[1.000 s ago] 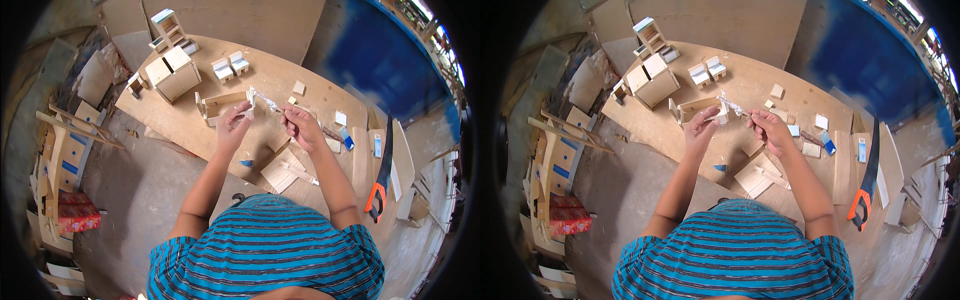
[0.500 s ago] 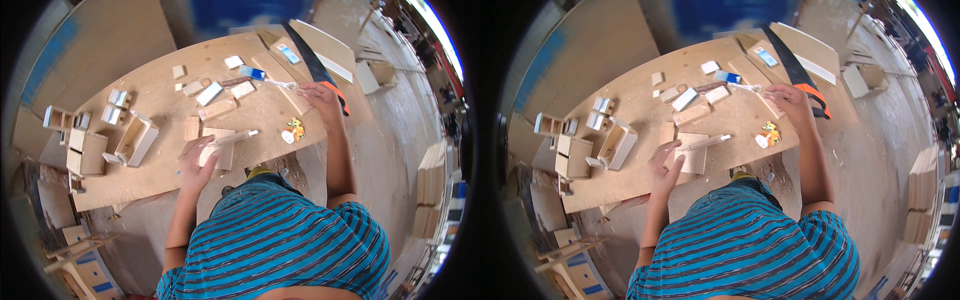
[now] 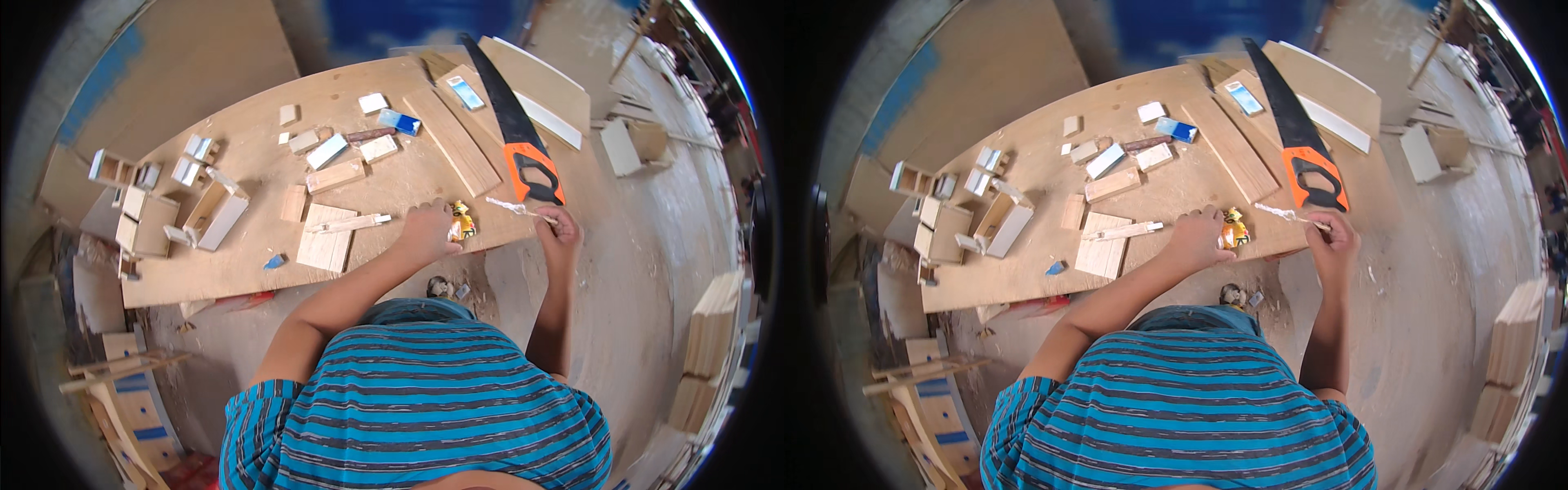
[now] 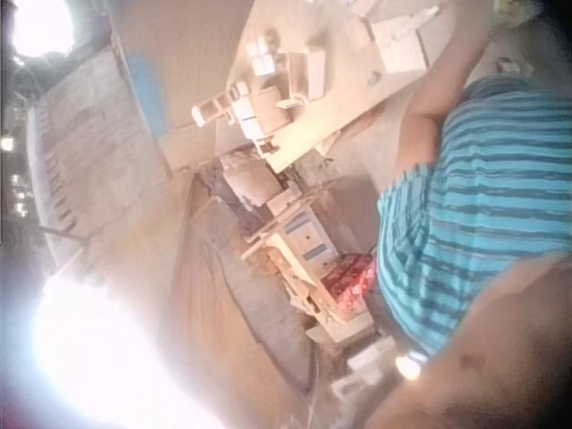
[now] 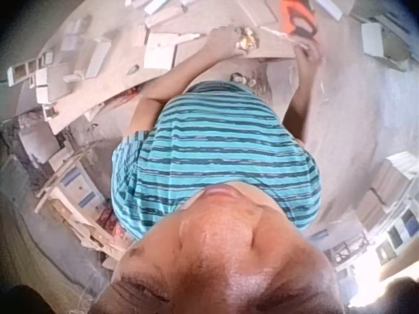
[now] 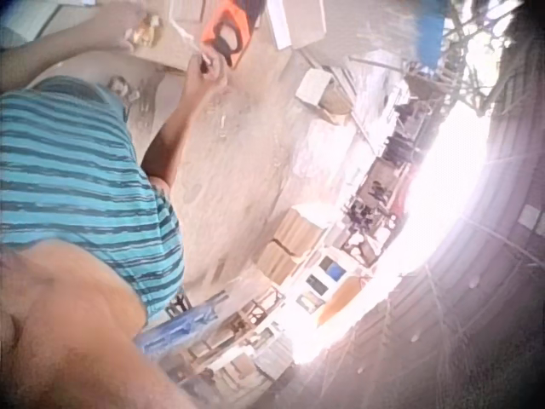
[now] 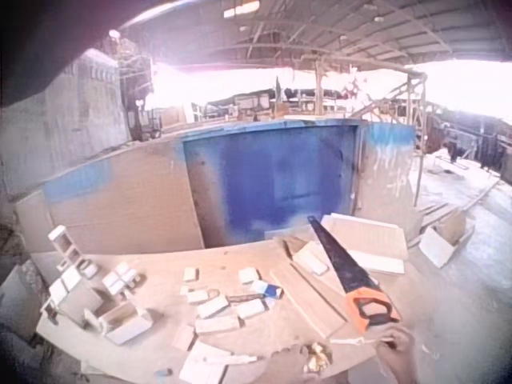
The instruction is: The person glues small wooden components together to assemble miniature furniture pieces. They apply glue to the edges of thin wood strips using a applicator, then press the pieces together by hand and hold them to bond, occasionally using a hand saw to trim small parts on a wooden workbench.
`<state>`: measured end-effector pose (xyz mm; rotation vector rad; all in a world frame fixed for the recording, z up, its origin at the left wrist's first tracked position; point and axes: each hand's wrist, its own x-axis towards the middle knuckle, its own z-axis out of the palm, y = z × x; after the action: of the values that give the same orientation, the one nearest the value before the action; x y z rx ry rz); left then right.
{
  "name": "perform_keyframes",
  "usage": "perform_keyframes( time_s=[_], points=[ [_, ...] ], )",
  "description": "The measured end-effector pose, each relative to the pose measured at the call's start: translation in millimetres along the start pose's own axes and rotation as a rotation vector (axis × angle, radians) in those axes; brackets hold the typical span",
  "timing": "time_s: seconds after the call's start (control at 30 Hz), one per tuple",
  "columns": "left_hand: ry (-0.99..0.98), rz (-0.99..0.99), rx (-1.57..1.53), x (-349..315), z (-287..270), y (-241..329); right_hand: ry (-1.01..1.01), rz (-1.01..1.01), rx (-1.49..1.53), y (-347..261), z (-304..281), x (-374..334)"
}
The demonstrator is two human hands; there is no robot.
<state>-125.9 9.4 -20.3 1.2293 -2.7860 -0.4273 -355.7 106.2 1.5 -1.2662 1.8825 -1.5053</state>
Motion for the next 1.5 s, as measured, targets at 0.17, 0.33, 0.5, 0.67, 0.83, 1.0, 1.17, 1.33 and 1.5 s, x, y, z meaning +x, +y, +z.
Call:
perform_keyframes(
  time_s=[0.17, 0.33, 0.5, 0.67, 0.83, 1.0, 1.17, 1.33, 1.5],
  points=[
    [0.034, 0.017, -0.038, 13, 30, -8, -0.157, 0.092, 0.276, -22, -10, 22],
    [0.396, -0.046, -1.027, 7, 5, -1, -0.294, 0.001, 0.484, -39, -16, 57],
    [0.610, -0.168, -1.081, -13, -14, 2, -0.611, -0.314, 0.453, -88, 4, 70],
    [0.794, -0.241, -1.057, -35, -30, 3, -0.698, -0.956, 0.069, -133, 33, 65],
    [0.846, -0.294, -0.948, -57, -52, 3, -0.850, -1.047, -0.096, -163, 44, 57],
    [0.887, -0.445, -0.887, -63, -58, 1, -0.801, -0.978, -0.147, -165, 57, 55],
    [0.883, -0.414, -0.894, -61, -57, -4, -0.570, -0.952, -0.134, -158, 80, 42],
    [0.785, -0.399, -1.094, -64, -74, -7, -0.475, -0.980, -0.071, -161, 88, 38],
    [0.566, -0.346, -1.113, -70, -91, -5, -0.443, -0.981, -0.006, -163, 83, 33]
  ],
)
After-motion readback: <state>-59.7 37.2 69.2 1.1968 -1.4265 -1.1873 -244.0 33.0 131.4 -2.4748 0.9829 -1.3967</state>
